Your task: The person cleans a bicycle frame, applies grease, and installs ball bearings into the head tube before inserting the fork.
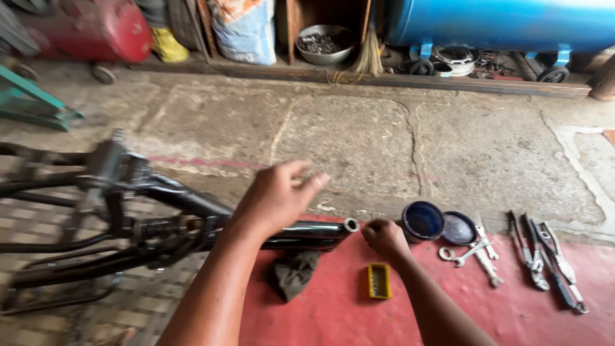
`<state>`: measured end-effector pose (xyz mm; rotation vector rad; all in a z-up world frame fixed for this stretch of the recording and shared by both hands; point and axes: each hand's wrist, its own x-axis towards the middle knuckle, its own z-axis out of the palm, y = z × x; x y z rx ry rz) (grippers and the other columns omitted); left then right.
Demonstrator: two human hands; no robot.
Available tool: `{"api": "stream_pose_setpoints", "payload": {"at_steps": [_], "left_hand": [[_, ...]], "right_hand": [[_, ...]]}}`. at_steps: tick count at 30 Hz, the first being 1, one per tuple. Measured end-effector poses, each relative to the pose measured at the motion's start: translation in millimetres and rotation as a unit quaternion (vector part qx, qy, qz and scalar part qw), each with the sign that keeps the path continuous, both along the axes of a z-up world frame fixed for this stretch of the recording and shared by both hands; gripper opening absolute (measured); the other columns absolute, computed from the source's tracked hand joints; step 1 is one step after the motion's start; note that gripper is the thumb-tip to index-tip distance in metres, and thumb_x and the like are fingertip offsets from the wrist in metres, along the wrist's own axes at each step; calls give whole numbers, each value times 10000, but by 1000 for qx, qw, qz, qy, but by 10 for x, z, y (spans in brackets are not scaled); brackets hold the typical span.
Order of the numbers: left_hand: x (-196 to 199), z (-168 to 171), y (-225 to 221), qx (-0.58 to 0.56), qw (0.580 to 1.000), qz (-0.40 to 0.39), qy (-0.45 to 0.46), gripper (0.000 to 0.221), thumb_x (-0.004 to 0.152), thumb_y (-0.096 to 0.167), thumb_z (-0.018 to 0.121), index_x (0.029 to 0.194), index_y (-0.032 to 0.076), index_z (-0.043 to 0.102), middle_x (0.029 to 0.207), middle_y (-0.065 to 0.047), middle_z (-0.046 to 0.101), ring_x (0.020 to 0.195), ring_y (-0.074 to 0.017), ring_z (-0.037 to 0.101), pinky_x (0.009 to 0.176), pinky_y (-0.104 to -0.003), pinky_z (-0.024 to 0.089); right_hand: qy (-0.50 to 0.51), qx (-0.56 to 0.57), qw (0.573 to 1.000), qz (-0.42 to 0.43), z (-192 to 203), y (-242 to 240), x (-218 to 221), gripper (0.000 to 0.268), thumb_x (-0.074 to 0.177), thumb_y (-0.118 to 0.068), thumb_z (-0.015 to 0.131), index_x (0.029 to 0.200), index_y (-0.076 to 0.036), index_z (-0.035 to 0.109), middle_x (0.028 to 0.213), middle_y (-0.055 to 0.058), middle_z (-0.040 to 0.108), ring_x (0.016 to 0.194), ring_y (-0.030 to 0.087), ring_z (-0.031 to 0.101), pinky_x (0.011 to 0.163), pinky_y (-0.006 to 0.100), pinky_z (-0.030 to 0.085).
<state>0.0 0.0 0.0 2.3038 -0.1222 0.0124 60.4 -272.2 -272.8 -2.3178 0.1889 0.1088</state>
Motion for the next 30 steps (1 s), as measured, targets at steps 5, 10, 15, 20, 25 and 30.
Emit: {"api": "stream_pose_setpoints", "payload": {"at_steps": [5, 10, 15, 20, 25, 30], "left_hand": [[-191, -52, 648, -75, 984, 136, -92, 526, 880, 507, 685, 1085, 28, 751, 1048, -166, 789, 994, -261, 773, 855, -406, 594], [-372, -437, 1223, -34, 954, 295, 35, 582, 927, 545, 681, 906, -30, 768, 914, -230, 778, 897, -371, 749, 818, -490, 560], [-358, -891, 1639, 47, 927, 372, -19, 679, 818, 581, 765, 1036, -61, 745, 1062, -294, 727, 1058, -414, 709, 942, -468, 559], [-326, -992, 1721, -58, 935, 349, -37, 919, 737, 564, 798, 1378, -36, 530, 1335, -270, 623, 1225, -383, 624, 1018, -431, 504], [-237, -855, 1602, -255, 901, 351, -23, 792, 760, 458, 805, 1322, -41, 554, 1268, -197, 691, 1138, -280, 694, 943, -377, 553], [15, -833, 1583, -292, 859, 420, 30, 693, 856, 499, 774, 1199, -79, 606, 1161, -220, 686, 1003, -277, 668, 853, -395, 558]], "right_hand": [[-35, 56, 991, 115, 661, 863, -172, 315, 870, -345, 699, 1017, -83, 795, 801, 89, 790, 690, 170, 737, 665, 356, 587], [66, 67, 986, 141, 614, 1512, -213, 342, 886, -376, 715, 1004, -64, 792, 747, 90, 748, 632, 175, 696, 588, 362, 579], [217, 223, 940, 138, 293, 2047, -342, 585, 873, -557, 721, 1113, -25, 754, 847, 113, 726, 684, 232, 664, 622, 390, 527], [318, 490, 803, 114, 8, 2641, -554, 823, 797, -671, 646, 1448, -182, 527, 1324, 135, 663, 1099, 287, 646, 892, 516, 546], [303, 615, 723, 84, -129, 3060, -494, 886, 778, -742, 551, 1482, -207, 485, 1415, 88, 557, 1273, 315, 522, 1049, 597, 457], [273, 679, 666, 144, 173, 3246, -369, 876, 819, -763, 389, 1480, -195, 476, 1456, 19, 571, 1339, 259, 503, 1108, 612, 367]]}}
